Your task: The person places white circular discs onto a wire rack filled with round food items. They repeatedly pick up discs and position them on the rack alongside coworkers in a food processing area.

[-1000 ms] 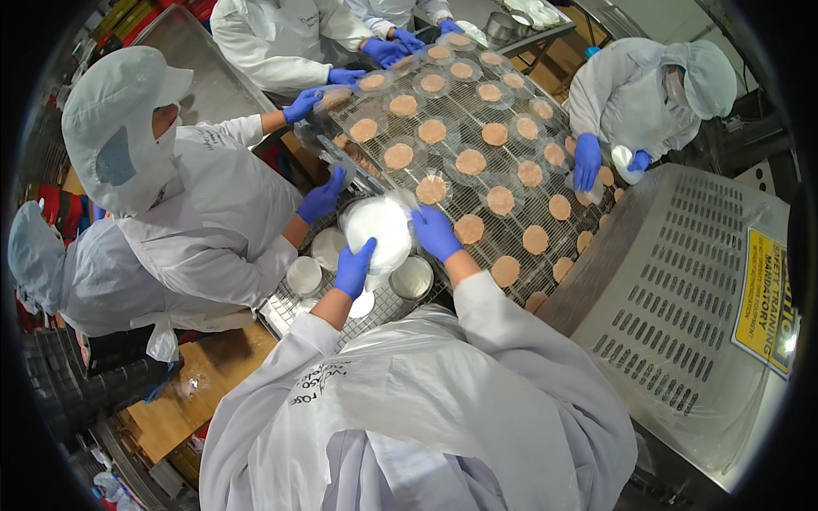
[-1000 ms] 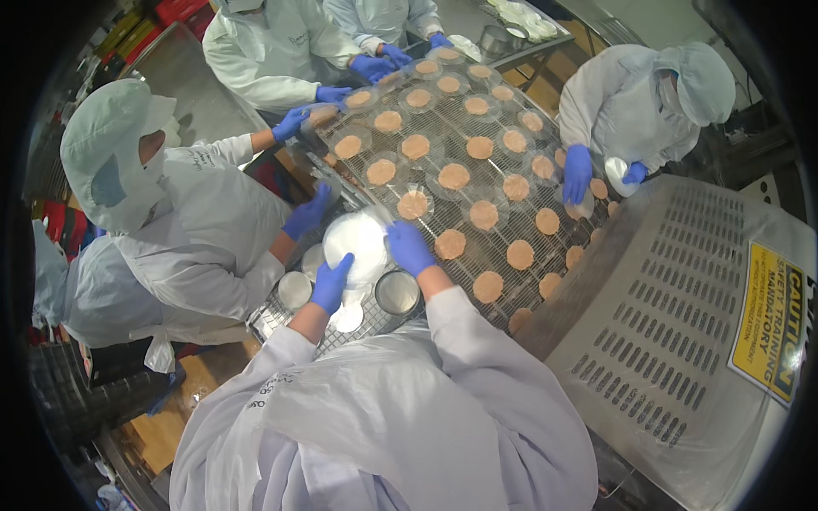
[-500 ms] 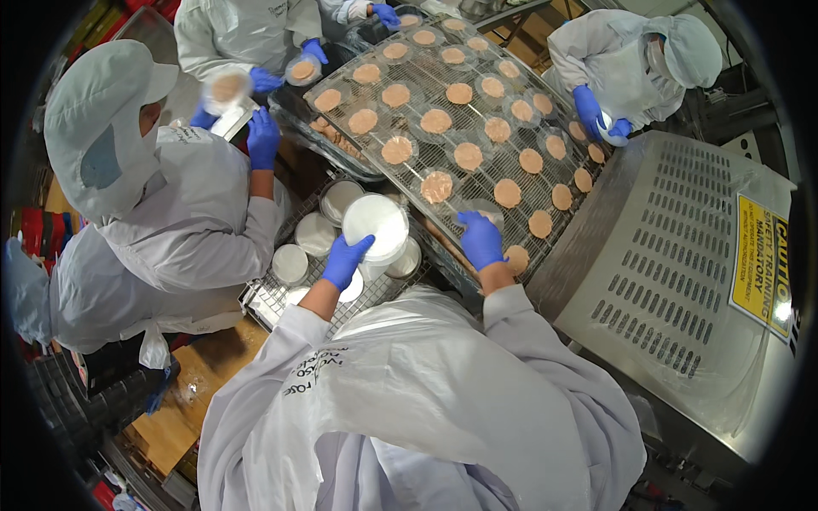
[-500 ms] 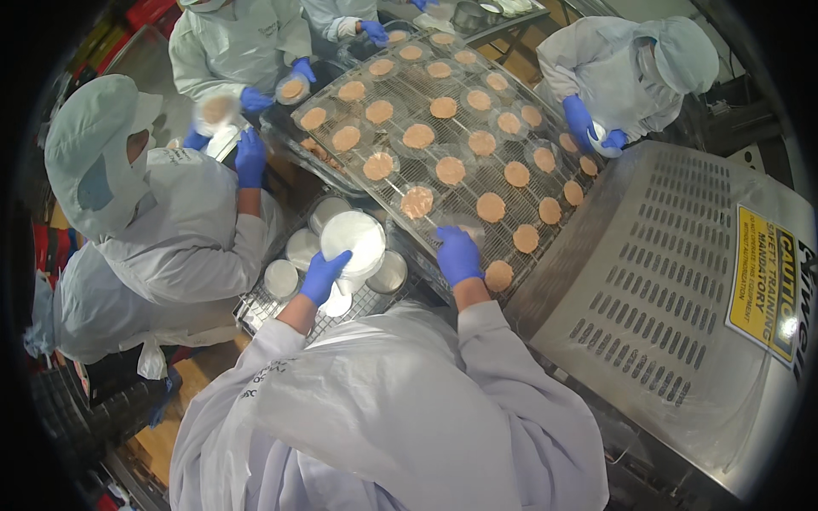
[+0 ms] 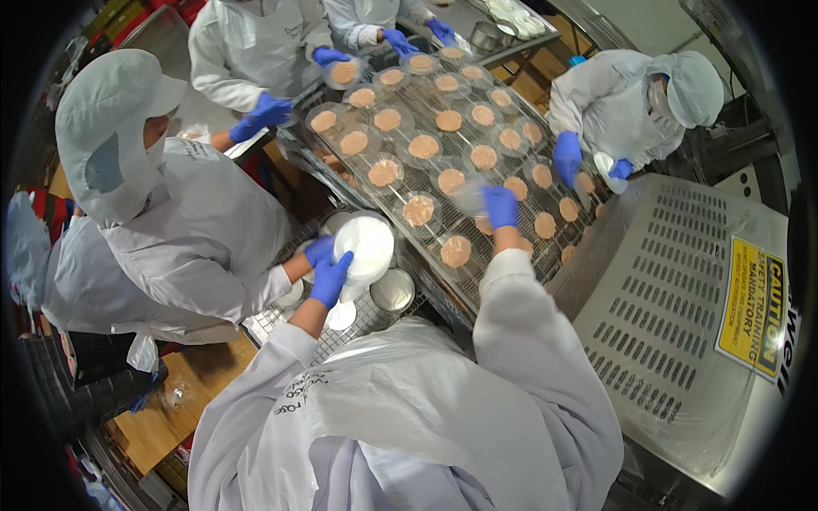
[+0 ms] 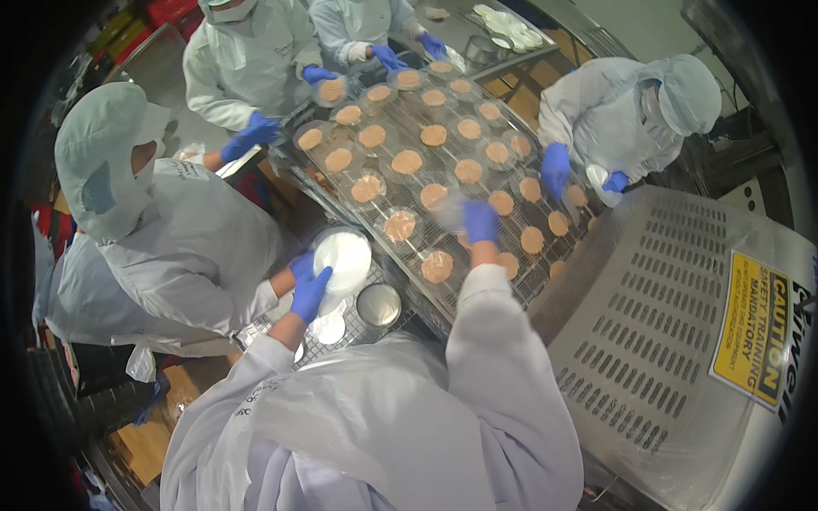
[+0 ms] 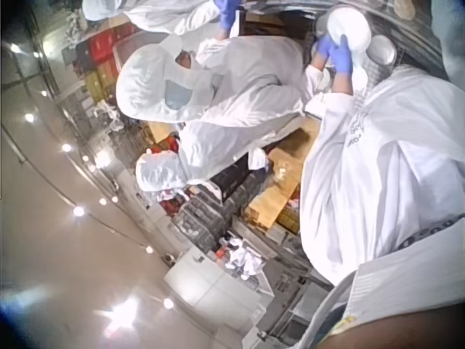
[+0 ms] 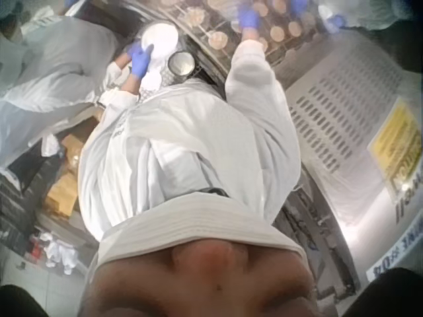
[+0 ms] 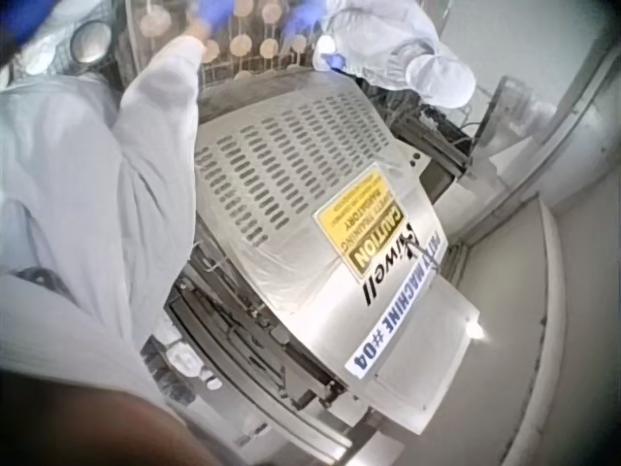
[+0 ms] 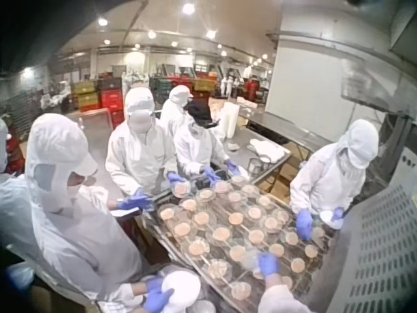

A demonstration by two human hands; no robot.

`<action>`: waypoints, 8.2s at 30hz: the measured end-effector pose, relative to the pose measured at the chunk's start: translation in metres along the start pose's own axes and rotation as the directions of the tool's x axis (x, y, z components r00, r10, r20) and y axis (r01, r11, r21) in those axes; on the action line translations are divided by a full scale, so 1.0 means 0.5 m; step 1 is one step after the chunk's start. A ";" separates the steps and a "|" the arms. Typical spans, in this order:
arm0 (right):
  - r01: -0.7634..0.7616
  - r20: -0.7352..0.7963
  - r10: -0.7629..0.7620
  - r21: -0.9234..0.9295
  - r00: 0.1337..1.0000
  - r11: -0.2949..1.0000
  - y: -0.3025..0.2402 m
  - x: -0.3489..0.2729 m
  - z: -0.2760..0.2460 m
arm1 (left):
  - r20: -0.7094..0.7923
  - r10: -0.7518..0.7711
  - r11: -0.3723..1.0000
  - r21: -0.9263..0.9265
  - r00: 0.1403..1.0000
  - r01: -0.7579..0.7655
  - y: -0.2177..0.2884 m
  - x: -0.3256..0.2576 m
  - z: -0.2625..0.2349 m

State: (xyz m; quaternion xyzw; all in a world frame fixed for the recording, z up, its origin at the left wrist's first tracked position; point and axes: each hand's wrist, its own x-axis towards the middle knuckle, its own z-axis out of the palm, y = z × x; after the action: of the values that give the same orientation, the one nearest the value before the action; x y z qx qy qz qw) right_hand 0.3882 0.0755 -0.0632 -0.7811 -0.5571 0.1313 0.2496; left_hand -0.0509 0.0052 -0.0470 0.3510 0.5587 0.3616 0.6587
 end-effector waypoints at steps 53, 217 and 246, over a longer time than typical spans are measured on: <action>-0.323 -0.218 0.303 -0.062 0.928 0.944 0.102 0.001 -0.218 | 0.164 -0.015 0.999 0.033 0.986 0.010 -0.047 0.025 0.147; 0.235 0.273 -0.262 0.128 0.926 0.963 0.072 -0.056 -0.196 | -0.132 0.037 0.996 -0.076 0.991 -0.047 -0.077 -0.176 0.345; 0.255 0.603 0.065 -0.430 0.795 0.866 0.090 0.012 -0.120 | -0.112 -0.040 0.962 -0.273 0.993 0.008 -0.091 -0.033 0.291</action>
State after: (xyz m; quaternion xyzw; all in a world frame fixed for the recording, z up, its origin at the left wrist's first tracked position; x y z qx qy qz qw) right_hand 0.4555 0.0552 -0.0366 -0.7059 -0.6613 0.2125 -0.1390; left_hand 0.0950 -0.0402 -0.0597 0.2287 0.5453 0.4467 0.6714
